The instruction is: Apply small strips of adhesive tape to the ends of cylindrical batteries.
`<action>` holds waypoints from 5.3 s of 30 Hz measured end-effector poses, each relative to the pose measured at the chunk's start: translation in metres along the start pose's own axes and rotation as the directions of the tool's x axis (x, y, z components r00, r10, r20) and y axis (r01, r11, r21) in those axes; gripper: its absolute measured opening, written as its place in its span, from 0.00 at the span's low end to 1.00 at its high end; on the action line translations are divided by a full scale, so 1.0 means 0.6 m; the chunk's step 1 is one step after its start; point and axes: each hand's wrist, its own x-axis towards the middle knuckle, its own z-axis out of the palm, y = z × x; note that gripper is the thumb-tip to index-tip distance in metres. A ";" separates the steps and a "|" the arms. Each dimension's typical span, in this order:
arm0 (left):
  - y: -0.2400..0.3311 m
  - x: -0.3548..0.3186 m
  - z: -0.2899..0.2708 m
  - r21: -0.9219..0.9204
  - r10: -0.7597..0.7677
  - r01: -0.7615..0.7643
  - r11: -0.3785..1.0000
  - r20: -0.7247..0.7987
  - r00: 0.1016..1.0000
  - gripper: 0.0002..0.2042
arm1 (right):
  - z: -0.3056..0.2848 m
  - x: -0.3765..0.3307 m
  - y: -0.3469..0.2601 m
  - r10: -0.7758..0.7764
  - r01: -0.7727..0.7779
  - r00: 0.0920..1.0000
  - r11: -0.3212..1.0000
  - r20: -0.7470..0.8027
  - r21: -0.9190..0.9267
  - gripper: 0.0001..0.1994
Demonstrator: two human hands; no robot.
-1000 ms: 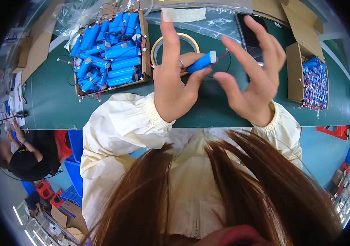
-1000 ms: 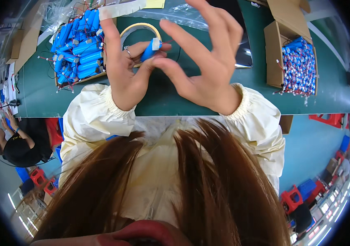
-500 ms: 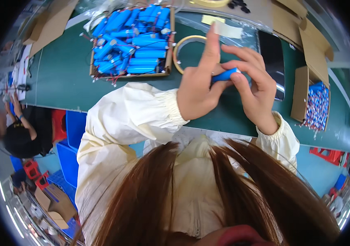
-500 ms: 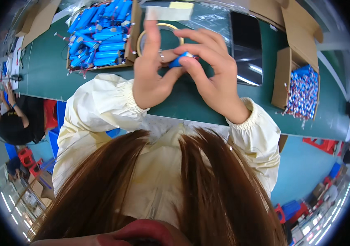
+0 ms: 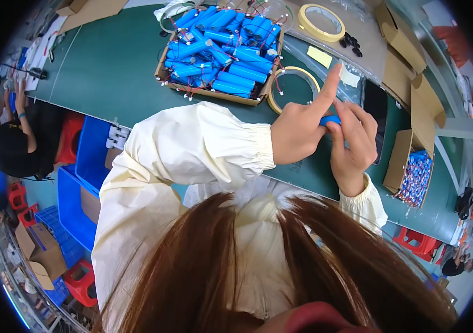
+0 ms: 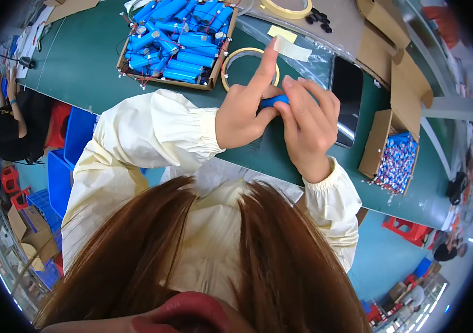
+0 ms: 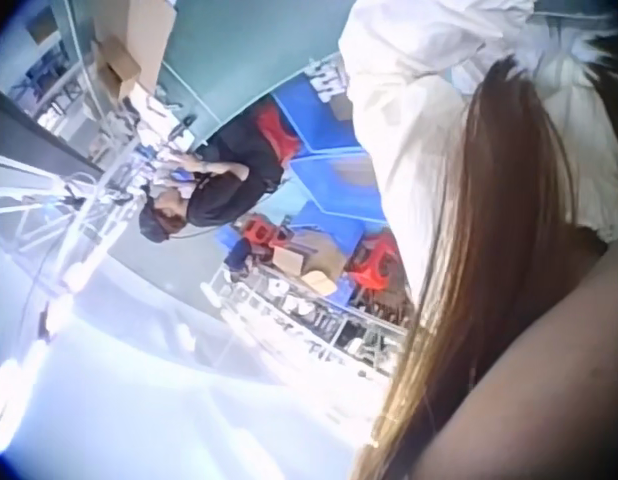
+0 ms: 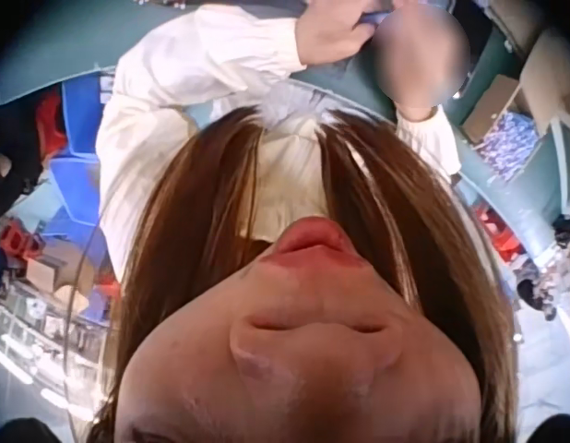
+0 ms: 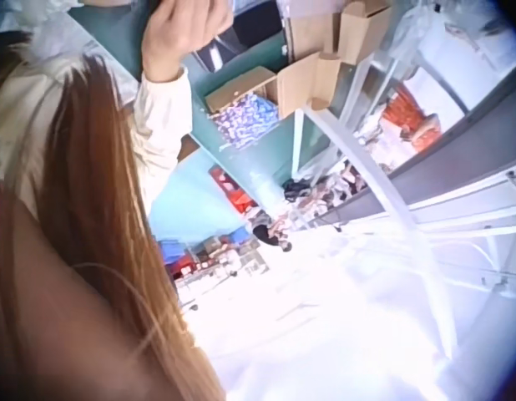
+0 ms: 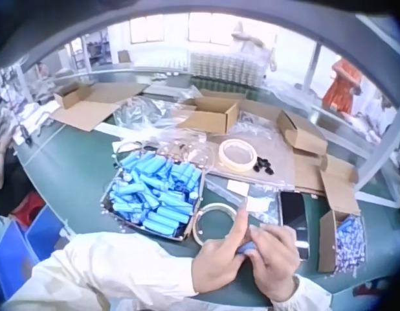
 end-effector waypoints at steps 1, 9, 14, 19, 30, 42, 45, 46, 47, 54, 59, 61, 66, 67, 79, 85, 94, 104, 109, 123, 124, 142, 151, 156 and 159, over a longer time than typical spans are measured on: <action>-0.001 0.001 0.001 -0.002 0.005 -0.005 1.000 -0.009 1.000 0.40 | 0.001 -0.001 0.000 -0.060 0.058 0.998 0.997 -0.019 -0.057 0.14; -0.004 0.005 0.004 -0.117 -0.019 0.022 0.993 0.027 0.999 0.43 | -0.009 -0.009 0.005 0.125 -0.119 0.992 0.969 -0.014 0.217 0.10; -0.004 0.007 0.004 -0.276 -0.203 0.231 0.933 0.127 0.971 0.47 | -0.057 0.018 -0.022 0.537 -0.472 0.843 0.771 -0.039 0.428 0.09; 0.003 0.007 0.008 -0.231 -0.283 0.340 0.912 0.249 0.926 0.44 | -0.070 0.068 -0.054 0.439 -0.341 0.894 0.797 -0.091 0.498 0.12; -0.039 -0.010 0.049 -0.343 -0.067 0.139 0.929 0.212 0.975 0.10 | 0.066 0.145 -0.076 0.186 -0.363 0.833 0.895 0.522 0.260 0.07; -0.027 -0.010 0.031 -0.098 -0.152 0.205 0.974 0.389 0.908 0.30 | 0.090 0.149 -0.066 0.057 -0.075 0.905 0.997 0.421 0.026 0.10; -0.023 -0.008 0.034 -0.332 -0.130 0.224 0.916 0.282 0.950 0.14 | 0.091 0.157 -0.062 0.086 -0.103 0.896 0.995 0.436 0.017 0.10; -0.019 -0.007 0.032 -0.330 -0.126 0.220 0.918 0.283 0.951 0.14 | 0.091 0.158 -0.062 0.084 -0.101 0.898 0.995 0.433 0.016 0.10; -0.017 -0.007 0.029 -0.284 -0.136 0.233 0.930 0.324 0.936 0.14 | 0.091 0.158 -0.061 0.097 -0.114 0.904 0.993 0.418 0.016 0.10; -0.027 -0.010 0.035 -0.252 -0.041 0.102 0.962 0.236 0.971 0.13 | 0.096 0.157 -0.061 0.105 -0.105 0.905 0.994 0.412 -0.023 0.12; -0.028 -0.014 0.034 -0.206 -0.053 0.110 0.972 0.265 0.963 0.13 | 0.096 0.156 -0.060 0.084 -0.058 0.905 0.996 0.418 -0.074 0.13; -0.028 -0.015 0.038 -0.203 -0.058 0.118 0.972 0.280 0.958 0.13 | 0.095 0.155 -0.063 0.079 -0.041 0.906 0.994 0.415 -0.099 0.12; -0.029 -0.013 0.042 -0.252 -0.046 0.099 0.963 0.207 0.977 0.13 | 0.094 0.156 -0.065 0.057 0.010 0.907 0.988 0.417 -0.156 0.15; -0.026 -0.013 0.039 -0.253 -0.044 0.098 0.962 0.211 0.977 0.13 | 0.093 0.159 -0.063 0.060 0.008 0.908 0.987 0.414 -0.160 0.15; -0.015 -0.010 0.024 -0.252 -0.180 0.282 0.926 0.362 0.915 0.14 | 0.089 0.172 -0.064 0.119 -0.029 0.865 0.982 0.487 -0.189 0.18; -0.007 -0.009 0.018 -0.192 -0.192 0.277 0.942 0.369 0.909 0.15 | 0.066 0.167 -0.066 0.086 -0.042 0.821 0.995 0.564 -0.090 0.12; -0.010 -0.014 0.021 -0.212 -0.278 0.388 0.897 0.413 0.868 0.14 | 0.041 0.152 -0.062 0.027 -0.101 0.785 0.991 0.619 0.086 0.12; -0.032 -0.016 0.040 -0.259 -0.124 0.213 0.942 0.321 0.939 0.13 | 0.065 0.151 -0.037 -0.159 0.160 0.829 0.986 0.536 0.045 0.07; -0.045 -0.024 0.024 -0.183 -0.082 0.159 0.970 0.367 0.926 0.12 | 0.074 0.163 -0.050 -0.201 0.221 0.779 0.974 0.594 0.041 0.04; -0.021 -0.013 0.015 -0.256 -0.257 0.381 0.888 0.411 0.875 0.09 | 0.044 0.125 -0.029 -0.278 0.333 0.858 0.941 0.432 -0.055 0.13; -0.020 -0.013 0.014 -0.258 -0.252 0.374 0.891 0.406 0.879 0.09 | 0.039 0.125 -0.028 -0.284 0.341 0.855 0.938 0.433 -0.057 0.13; -0.024 -0.013 0.010 -0.253 -0.189 0.276 0.927 0.320 0.928 0.14 | 0.017 0.109 -0.024 -0.189 0.234 0.824 0.972 0.535 -0.017 0.23; 0.014 0.004 0.005 -0.486 -0.333 0.478 0.731 0.357 0.872 0.05 | -0.074 0.052 0.028 0.248 -0.341 0.933 0.840 0.262 0.421 0.11; 0.012 0.006 -0.001 -0.495 -0.295 0.397 0.773 0.273 0.916 0.05 | -0.094 0.004 0.037 0.317 -0.424 0.903 0.756 0.289 0.499 0.08; 0.011 0.006 -0.002 -0.471 -0.339 0.409 0.782 0.229 0.912 0.05 | -0.086 -0.014 0.051 0.417 -0.528 0.846 0.580 0.331 0.620 0.08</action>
